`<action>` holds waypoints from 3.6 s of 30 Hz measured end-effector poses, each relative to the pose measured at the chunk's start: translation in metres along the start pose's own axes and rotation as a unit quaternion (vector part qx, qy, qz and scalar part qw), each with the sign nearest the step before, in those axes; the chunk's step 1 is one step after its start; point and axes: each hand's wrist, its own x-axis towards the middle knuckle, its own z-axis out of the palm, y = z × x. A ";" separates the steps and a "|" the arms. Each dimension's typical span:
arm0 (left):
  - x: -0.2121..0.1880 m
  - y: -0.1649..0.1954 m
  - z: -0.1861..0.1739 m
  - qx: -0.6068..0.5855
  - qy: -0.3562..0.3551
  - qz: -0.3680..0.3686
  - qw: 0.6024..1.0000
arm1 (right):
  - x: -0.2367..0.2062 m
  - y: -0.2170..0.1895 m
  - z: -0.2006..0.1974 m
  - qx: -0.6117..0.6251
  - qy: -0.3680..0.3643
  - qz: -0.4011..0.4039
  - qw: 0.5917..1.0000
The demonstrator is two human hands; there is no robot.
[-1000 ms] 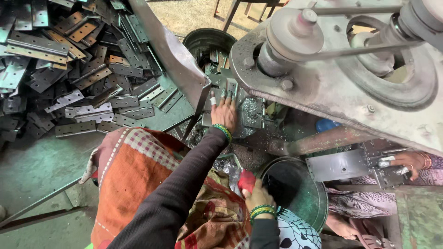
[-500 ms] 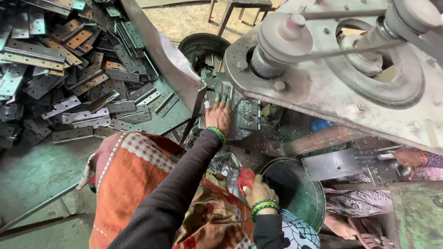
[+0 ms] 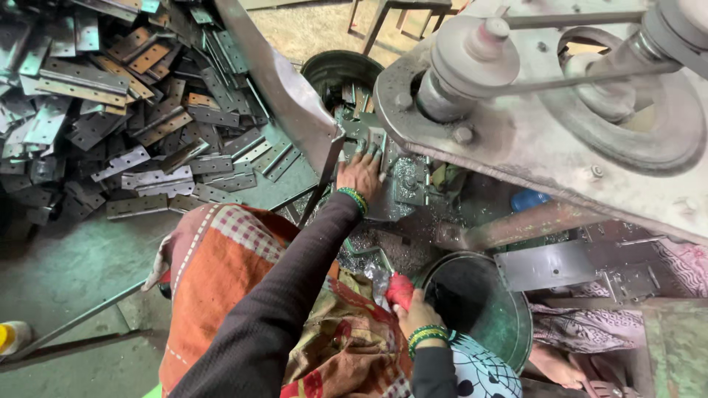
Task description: The person sits on the floor and repeatedly places metal hinge blanks into a press machine, then removes the processed pieces. The person handles the blanks one at a time and uses a red cloth to wipe the machine surface between cycles.
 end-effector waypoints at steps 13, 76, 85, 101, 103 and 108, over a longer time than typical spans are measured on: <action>-0.126 -0.007 0.039 0.070 0.235 0.138 0.960 | 0.014 0.000 0.053 0.102 0.101 -0.032 0.989; -0.091 0.017 0.020 0.013 0.183 0.038 0.982 | 0.009 0.006 0.057 0.092 0.088 0.010 0.992; -0.080 0.007 0.038 0.045 0.126 0.022 0.991 | 0.005 0.000 -0.015 -0.011 -0.015 0.028 0.999; -0.091 0.006 0.030 -0.017 0.213 0.057 0.975 | 0.019 0.009 0.031 0.090 -0.016 -0.021 0.996; -0.085 0.006 0.032 0.002 0.147 0.034 0.989 | 0.010 0.008 0.008 0.035 -0.010 0.002 0.999; -0.062 0.011 0.040 0.014 0.182 0.029 0.983 | -0.010 -0.004 -0.007 0.039 0.032 0.027 0.998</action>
